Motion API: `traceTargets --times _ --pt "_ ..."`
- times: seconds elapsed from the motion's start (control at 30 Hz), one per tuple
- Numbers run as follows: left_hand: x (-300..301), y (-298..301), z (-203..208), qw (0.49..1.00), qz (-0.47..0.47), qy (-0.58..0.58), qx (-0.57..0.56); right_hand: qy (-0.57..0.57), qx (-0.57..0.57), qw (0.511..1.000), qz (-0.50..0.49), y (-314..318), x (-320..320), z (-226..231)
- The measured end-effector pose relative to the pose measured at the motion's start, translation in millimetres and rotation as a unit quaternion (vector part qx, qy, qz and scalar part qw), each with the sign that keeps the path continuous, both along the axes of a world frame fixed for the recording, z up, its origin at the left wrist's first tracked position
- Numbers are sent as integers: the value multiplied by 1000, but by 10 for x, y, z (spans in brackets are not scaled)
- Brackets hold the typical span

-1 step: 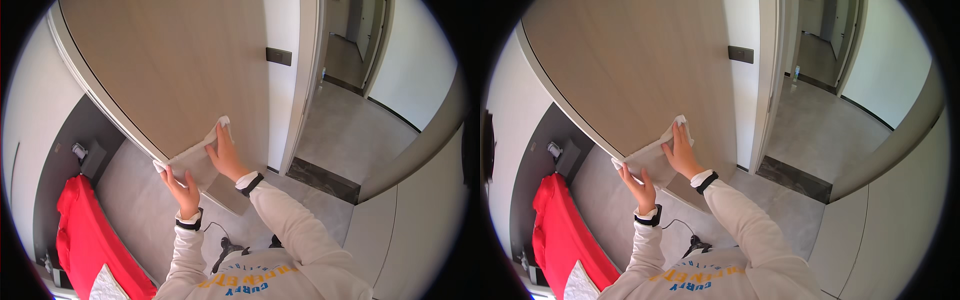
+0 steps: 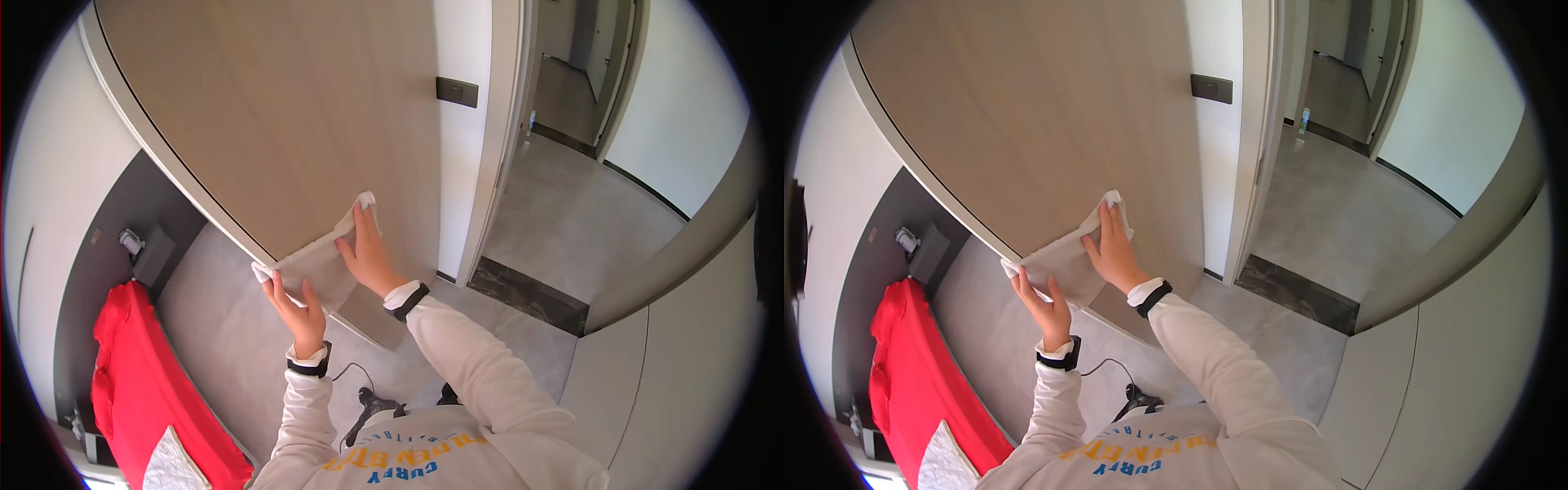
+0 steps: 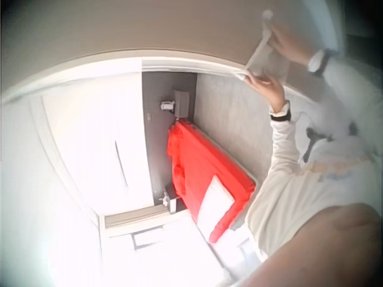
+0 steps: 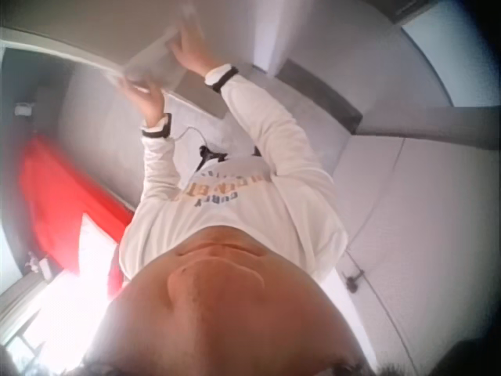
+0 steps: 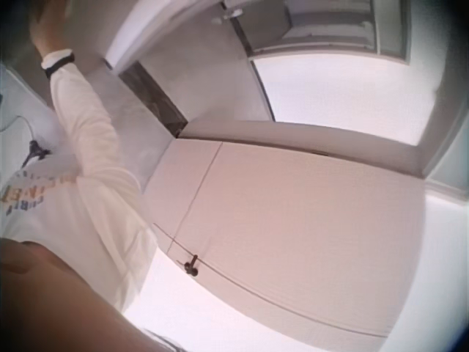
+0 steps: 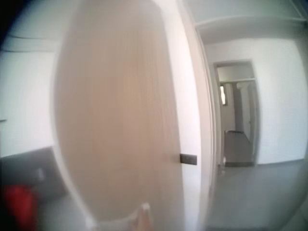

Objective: The person wipes the doors and handles of a white wardrobe using a cloth, wipes the top of a gray ledge, and folds the cloth on a bedside table.

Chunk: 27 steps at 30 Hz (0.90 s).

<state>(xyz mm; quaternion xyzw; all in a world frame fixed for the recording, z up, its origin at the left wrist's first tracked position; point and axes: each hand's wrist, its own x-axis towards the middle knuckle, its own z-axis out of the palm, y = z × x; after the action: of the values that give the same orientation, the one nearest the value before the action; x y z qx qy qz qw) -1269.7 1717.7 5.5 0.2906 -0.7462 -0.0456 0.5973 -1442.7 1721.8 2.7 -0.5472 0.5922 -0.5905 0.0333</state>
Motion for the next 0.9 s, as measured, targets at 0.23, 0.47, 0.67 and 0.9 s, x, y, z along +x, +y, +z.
traceTargets --times 0.23,0.47,0.67,0.9 --pt "65 104 -381 993 44 25 104 -25 -25 999 -31 -2 -113 -476" --pt "179 75 -431 969 -9 146 197 -89 20 996 -14 104 -251 -521" --pt "71 468 -163 994 -60 -41 84 -65 -98 986 -115 371 -454 -597" --pt "-138 554 -512 939 -282 -36 191 -81 -37 956 -281 1287 -689 -710"
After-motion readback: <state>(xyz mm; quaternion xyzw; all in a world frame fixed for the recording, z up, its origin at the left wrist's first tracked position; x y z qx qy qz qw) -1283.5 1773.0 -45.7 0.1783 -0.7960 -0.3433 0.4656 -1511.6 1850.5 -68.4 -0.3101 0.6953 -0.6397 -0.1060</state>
